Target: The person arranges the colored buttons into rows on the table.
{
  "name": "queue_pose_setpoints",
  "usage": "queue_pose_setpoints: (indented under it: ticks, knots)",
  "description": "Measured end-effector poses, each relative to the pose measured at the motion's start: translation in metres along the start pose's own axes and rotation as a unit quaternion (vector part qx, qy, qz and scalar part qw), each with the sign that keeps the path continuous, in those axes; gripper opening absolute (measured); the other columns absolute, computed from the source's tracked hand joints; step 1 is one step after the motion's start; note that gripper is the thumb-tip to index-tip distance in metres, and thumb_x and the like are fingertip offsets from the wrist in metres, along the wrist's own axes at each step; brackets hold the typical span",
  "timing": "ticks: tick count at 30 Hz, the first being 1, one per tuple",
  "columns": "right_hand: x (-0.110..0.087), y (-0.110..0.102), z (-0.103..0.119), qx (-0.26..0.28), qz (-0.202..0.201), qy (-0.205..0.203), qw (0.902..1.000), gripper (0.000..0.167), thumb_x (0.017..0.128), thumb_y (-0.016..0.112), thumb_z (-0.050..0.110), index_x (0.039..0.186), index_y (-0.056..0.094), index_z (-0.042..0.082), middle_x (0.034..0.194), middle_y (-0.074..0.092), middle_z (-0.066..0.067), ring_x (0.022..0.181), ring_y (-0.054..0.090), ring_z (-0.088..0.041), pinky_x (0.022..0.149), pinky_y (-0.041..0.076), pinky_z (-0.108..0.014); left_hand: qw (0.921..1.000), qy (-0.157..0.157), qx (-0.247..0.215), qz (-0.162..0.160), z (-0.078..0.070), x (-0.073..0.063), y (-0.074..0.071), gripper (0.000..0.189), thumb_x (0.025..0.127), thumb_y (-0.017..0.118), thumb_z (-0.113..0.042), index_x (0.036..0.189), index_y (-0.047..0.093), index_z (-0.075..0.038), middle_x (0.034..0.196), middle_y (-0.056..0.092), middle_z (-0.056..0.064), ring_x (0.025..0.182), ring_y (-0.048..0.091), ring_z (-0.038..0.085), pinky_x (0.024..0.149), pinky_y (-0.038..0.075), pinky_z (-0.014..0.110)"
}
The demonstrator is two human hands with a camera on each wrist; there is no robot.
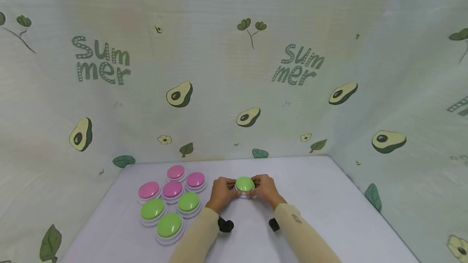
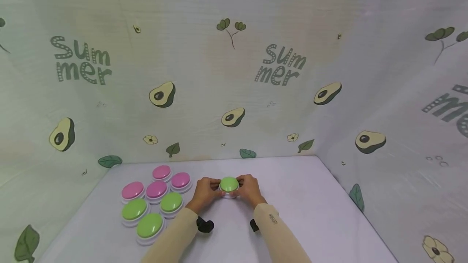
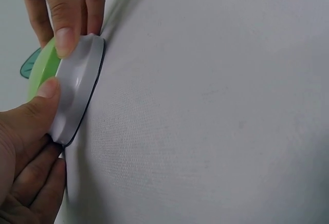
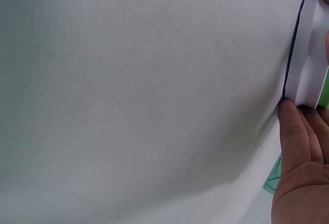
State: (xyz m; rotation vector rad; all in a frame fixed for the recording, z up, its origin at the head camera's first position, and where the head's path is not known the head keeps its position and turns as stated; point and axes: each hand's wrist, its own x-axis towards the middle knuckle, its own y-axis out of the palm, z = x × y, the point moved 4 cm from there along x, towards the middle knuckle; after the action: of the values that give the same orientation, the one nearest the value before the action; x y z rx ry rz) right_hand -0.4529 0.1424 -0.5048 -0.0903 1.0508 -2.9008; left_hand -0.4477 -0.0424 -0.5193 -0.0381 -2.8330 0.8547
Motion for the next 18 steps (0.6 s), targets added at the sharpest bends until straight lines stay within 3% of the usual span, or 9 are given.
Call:
queue_pose_setpoints:
  ticks: [7, 13, 18]
  knots:
    - [-0.008, -0.004, -0.001, 0.008, -0.02, 0.019, 0.9996, 0.062, 0.073, 0.096, 0.009, 0.126, 0.068, -0.008, 0.125, 0.072, -0.025, 0.121, 0.068, -0.039, 0.107, 0.053, -0.053, 0.9997, 0.019, -0.013, -0.006, 0.0, -0.002, 0.005, 0.049, 0.078, 0.093, -0.01, 0.12, 0.074, 0.006, 0.114, 0.076, 0.02, 0.114, 0.073, 0.035, 0.105, 0.054, 0.053]
    - [-0.01, 0.0, 0.003, 0.011, -0.035, 0.02, 0.9991, 0.057, 0.073, 0.097, 0.009, 0.12, 0.071, -0.009, 0.12, 0.074, -0.024, 0.117, 0.07, -0.039, 0.104, 0.056, -0.052, 0.9994, 0.017, -0.008, -0.029, 0.002, -0.008, 0.0, 0.05, 0.077, 0.094, -0.012, 0.12, 0.074, 0.005, 0.114, 0.077, 0.019, 0.119, 0.069, 0.038, 0.109, 0.05, 0.056]
    - [-0.012, 0.001, 0.002, 0.005, -0.05, 0.036, 0.9981, 0.055, 0.073, 0.097, 0.009, 0.118, 0.072, -0.008, 0.117, 0.075, -0.024, 0.115, 0.07, -0.039, 0.102, 0.057, -0.052, 0.9996, 0.013, -0.018, -0.016, 0.003, -0.009, -0.003, 0.045, 0.08, 0.091, -0.009, 0.119, 0.074, 0.006, 0.115, 0.076, 0.019, 0.116, 0.071, 0.036, 0.107, 0.054, 0.052]
